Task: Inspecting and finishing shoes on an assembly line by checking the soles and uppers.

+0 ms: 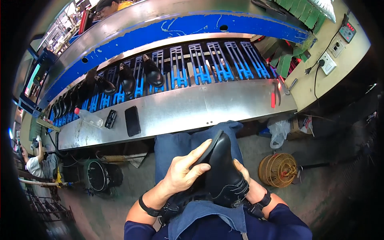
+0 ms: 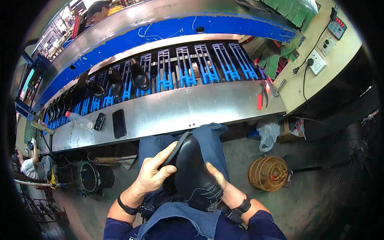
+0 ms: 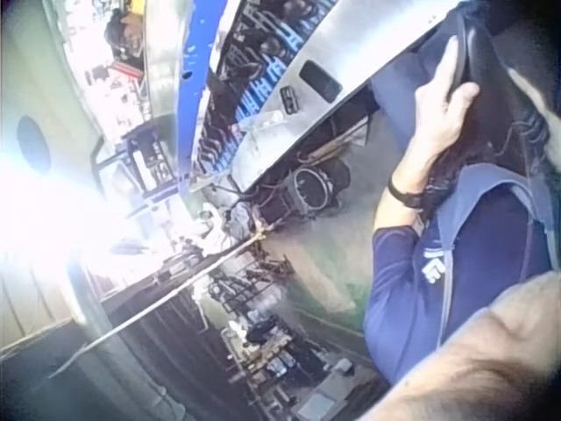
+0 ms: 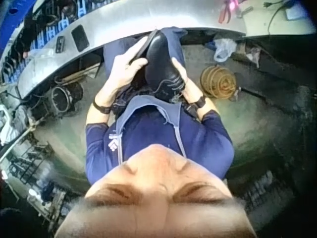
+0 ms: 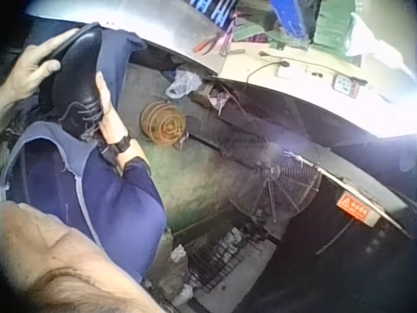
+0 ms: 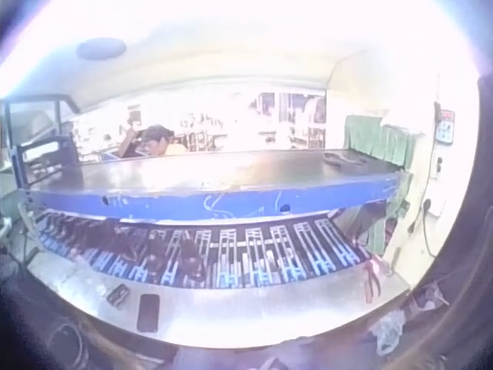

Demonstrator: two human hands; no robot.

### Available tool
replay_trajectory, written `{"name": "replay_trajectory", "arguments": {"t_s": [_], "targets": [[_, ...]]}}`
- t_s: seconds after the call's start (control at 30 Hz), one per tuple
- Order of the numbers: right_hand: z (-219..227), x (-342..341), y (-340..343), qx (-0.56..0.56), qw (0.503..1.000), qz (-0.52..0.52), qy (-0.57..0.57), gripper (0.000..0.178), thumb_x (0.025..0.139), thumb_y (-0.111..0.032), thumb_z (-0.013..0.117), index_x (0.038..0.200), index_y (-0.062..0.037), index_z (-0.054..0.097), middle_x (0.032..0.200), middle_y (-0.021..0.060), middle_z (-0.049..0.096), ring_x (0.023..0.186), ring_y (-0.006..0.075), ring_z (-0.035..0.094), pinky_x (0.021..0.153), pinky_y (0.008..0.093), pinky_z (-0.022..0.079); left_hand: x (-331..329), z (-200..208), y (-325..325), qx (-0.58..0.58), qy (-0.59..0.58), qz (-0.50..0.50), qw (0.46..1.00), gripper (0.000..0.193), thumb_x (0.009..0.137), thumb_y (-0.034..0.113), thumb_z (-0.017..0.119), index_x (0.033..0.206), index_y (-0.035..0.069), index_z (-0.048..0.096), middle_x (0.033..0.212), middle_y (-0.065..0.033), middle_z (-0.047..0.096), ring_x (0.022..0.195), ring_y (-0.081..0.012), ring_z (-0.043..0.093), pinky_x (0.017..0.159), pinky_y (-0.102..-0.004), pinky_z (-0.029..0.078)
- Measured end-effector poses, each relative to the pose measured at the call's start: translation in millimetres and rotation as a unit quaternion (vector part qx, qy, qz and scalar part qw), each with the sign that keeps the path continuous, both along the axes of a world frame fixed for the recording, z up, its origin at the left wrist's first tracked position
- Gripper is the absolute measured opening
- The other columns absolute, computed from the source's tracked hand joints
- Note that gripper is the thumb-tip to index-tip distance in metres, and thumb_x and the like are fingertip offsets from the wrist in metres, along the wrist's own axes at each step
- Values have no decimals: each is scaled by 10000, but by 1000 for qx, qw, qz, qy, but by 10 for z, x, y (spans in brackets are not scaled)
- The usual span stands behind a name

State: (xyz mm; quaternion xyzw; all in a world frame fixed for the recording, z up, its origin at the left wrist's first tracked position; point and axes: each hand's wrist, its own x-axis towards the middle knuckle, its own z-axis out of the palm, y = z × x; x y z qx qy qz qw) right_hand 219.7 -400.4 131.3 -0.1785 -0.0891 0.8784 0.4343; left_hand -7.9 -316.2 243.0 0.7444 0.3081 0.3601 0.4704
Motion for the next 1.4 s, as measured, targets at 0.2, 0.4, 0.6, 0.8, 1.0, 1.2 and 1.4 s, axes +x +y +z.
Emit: {"name": "replay_trajectory", "arguments": {"t_s": [0.2, 0.4, 0.6, 0.8, 1.0, 1.2, 1.4], "targets": [[-37, -33, 8, -30, 999, -10, 17, 735, 1034, -587, 443, 1528, -43, 430, 1453, 209, 561, 1277, 355, 611, 1106, 499, 495, 134, 4, -153, 63, 28, 69, 995, 542, 1000, 125, 663, 1505, 32, 489, 939, -236, 729, 731, -313, 734, 695, -335, 567], [55, -87, 28, 12, 997, -22, 70, 660, 1068, -503, 434, 1515, -17, 438, 1446, 202, 570, 1276, 322, 616, 1105, 460, 499, 88, 77, -247, 66, 77, 51, 994, 717, 939, 161, 737, 1518, -79, 389, 853, -211, 710, 705, -340, 730, 657, -363, 576], [344, -189, 135, 6, 997, -38, -74, 627, 1100, -476, 357, 1447, 25, 502, 1357, 188, 629, 1215, 274, 649, 1041, 400, 534, 102, -84, -297, -151, 22, 132, 979, 694, 838, 239, 865, 1347, -58, 499, 1054, -169, 733, 919, -229, 744, 813, -342, 588], [775, -603, 291, 337, 733, 32, -590, 729, 1011, -554, 526, 1393, 58, 421, 1232, 348, 600, 1163, 467, 626, 962, 508, 498, -200, -680, -10, -340, -361, 146, 856, 517, 943, 349, 714, 1295, 13, 540, 1147, -116, 674, 1022, -219, 683, 929, -366, 566], [985, -450, 370, 440, 684, 126, -567, 451, 936, -349, 714, 1158, 23, 588, 856, 179, 725, 786, 305, 747, 689, 395, 586, -586, -1019, -90, -392, -445, 46, 804, 603, 934, 539, 669, 1298, 60, 631, 1217, -142, 704, 1097, -284, 696, 987, -436, 564], [1062, -343, 824, 515, 590, -66, -618, 563, 878, -382, 769, 1250, -17, 556, 624, 102, 649, 542, 298, 676, 535, 373, 533, -237, -959, -110, -400, -414, 34, 817, 734, 898, 544, 711, 1420, 59, 534, 1315, -145, 644, 1196, -284, 648, 1060, -440, 523], [996, -389, 1097, 594, 608, -104, -516, 419, 998, -258, 611, 1310, 5, 520, 692, 167, 663, 558, 360, 656, 525, 426, 504, -58, -785, -119, -387, -433, -58, 812, 746, 932, 595, 583, 1430, 44, 513, 1357, -148, 600, 1273, -267, 594, 1088, -413, 494]]}}
